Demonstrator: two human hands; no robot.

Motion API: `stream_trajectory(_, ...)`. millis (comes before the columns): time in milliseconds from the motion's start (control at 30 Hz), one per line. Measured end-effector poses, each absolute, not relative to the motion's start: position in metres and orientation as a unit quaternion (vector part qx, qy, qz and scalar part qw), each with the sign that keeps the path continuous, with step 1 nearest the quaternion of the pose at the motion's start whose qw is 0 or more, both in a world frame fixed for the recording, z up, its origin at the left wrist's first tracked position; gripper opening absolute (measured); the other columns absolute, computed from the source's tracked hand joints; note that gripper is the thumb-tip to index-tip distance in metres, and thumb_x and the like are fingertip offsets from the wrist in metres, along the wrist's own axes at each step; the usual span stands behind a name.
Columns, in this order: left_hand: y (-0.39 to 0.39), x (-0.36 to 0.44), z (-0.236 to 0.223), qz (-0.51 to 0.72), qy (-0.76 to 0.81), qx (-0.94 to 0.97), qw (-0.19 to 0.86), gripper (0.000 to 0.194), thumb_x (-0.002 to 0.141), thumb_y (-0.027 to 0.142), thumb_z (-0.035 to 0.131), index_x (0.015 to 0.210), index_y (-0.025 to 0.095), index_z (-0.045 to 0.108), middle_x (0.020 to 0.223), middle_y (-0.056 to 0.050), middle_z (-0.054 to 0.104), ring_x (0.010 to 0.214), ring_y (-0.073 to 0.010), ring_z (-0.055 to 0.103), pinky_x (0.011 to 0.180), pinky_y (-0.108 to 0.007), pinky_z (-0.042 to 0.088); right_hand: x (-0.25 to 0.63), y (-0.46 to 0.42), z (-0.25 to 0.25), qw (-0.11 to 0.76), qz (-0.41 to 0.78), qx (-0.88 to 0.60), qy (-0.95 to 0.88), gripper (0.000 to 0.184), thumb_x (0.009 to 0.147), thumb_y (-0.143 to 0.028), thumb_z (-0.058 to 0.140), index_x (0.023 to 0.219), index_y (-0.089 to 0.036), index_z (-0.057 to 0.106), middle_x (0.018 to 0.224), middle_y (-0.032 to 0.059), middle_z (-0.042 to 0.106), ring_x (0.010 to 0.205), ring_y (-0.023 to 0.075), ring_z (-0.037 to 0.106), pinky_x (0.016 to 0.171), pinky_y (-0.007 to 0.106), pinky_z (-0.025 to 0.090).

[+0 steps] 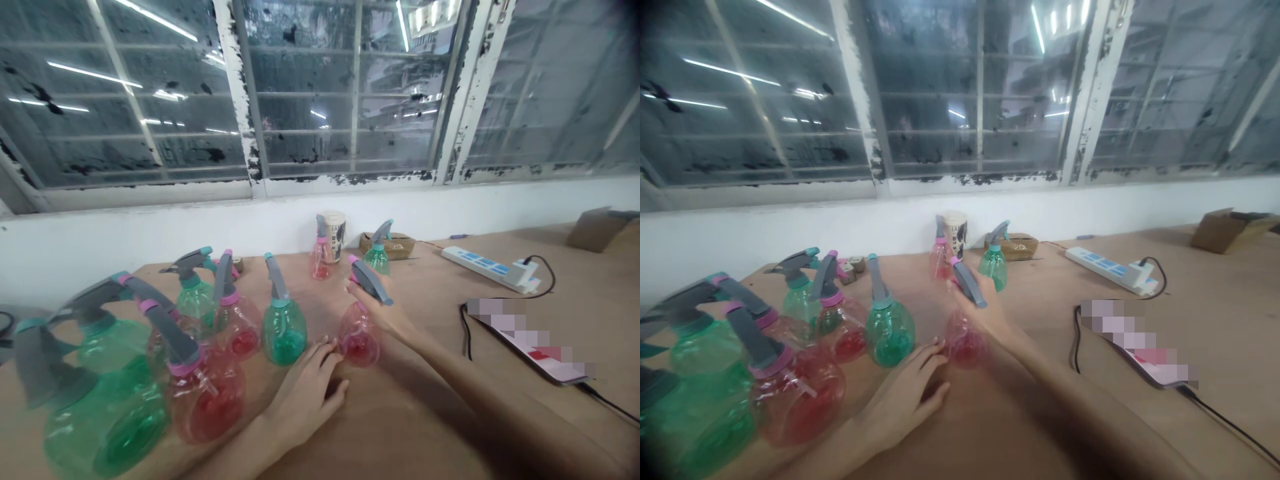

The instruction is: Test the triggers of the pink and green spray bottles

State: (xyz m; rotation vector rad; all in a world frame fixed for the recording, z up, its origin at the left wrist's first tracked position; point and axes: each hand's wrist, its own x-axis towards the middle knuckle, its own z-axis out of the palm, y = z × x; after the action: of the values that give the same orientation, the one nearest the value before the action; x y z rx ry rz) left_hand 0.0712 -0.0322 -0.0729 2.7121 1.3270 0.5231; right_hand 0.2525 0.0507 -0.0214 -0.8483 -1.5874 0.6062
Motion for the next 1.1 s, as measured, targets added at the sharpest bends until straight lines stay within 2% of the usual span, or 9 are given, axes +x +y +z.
stream_trajectory(167, -0.0318, 0.0708, -0.0739, 0.175, 0.432, 0.884, 0.039, 0.03, 0.087, 0.027, 0.052, 0.115, 0.019, 0.055, 0.131, -0.011, 0.054, 0.126, -0.0272, 0.046, 0.101, -0.048, 0.043, 0.2534, 0.051, -0.0228, 0.579, 0.263, -0.371, -0.677, 0.018, 0.077, -0.033, 0.058, 0.07, -0.021, 0.047, 0.059, -0.0057, 0.043, 0.052, 0.0099, 0.038, 0.051, 0.023, 0.034)
stream_trajectory(367, -0.0324, 0.0714, -0.0728, 0.156, 0.436, 0.886, 0.031, 0.03, 0.086, 0.026, 0.052, 0.115, 0.017, 0.055, 0.13, -0.012, 0.054, 0.125, -0.0272, 0.046, 0.1, -0.047, 0.043, 0.2539, 0.0543, -0.0237, 0.59, 0.295, -0.345, -0.668, 0.018, 0.077, -0.037, 0.06, 0.081, -0.02, 0.055, 0.073, -0.0012, 0.056, 0.063, 0.0132, 0.05, 0.062, 0.026, 0.042)
stream_trajectory(600, -0.0325, 0.0715, -0.073, 0.15, 0.44, 0.885, 0.032, 0.031, 0.087, 0.027, 0.051, 0.117, 0.017, 0.055, 0.13, -0.012, 0.054, 0.126, -0.0276, 0.045, 0.102, -0.049, 0.041, 0.2529, 0.0514, -0.0261, 0.594, 0.31, -0.348, -0.656, 0.026, 0.078, -0.039, 0.062, 0.095, -0.02, 0.059, 0.089, 0.0027, 0.063, 0.075, 0.0166, 0.057, 0.072, 0.031, 0.046)
stream_trajectory(933, -0.032, 0.0723, -0.0723, 0.164, 0.435, 0.885, 0.034, 0.029, 0.087, 0.027, 0.052, 0.114, 0.017, 0.056, 0.13, -0.012, 0.054, 0.126, -0.0269, 0.046, 0.102, -0.047, 0.042, 0.2545, 0.0516, -0.0254, 0.594, 0.314, -0.337, -0.659, 0.02, 0.076, -0.035, 0.064, 0.091, -0.022, 0.058, 0.079, 0.0004, 0.061, 0.083, 0.0196, 0.059, 0.077, 0.034, 0.047)
stream_trajectory(1100, -0.0327, 0.073, -0.0706, 0.165, 0.436, 0.884, 0.034, 0.029, 0.087, 0.027, 0.052, 0.114, 0.018, 0.056, 0.13, -0.011, 0.055, 0.125, -0.0263, 0.047, 0.102, -0.046, 0.042, 0.2537, 0.0519, -0.0258, 0.6, 0.309, -0.332, -0.659, 0.021, 0.077, -0.036, 0.063, 0.092, -0.022, 0.059, 0.082, 0.001, 0.063, 0.084, 0.0195, 0.06, 0.08, 0.034, 0.047)
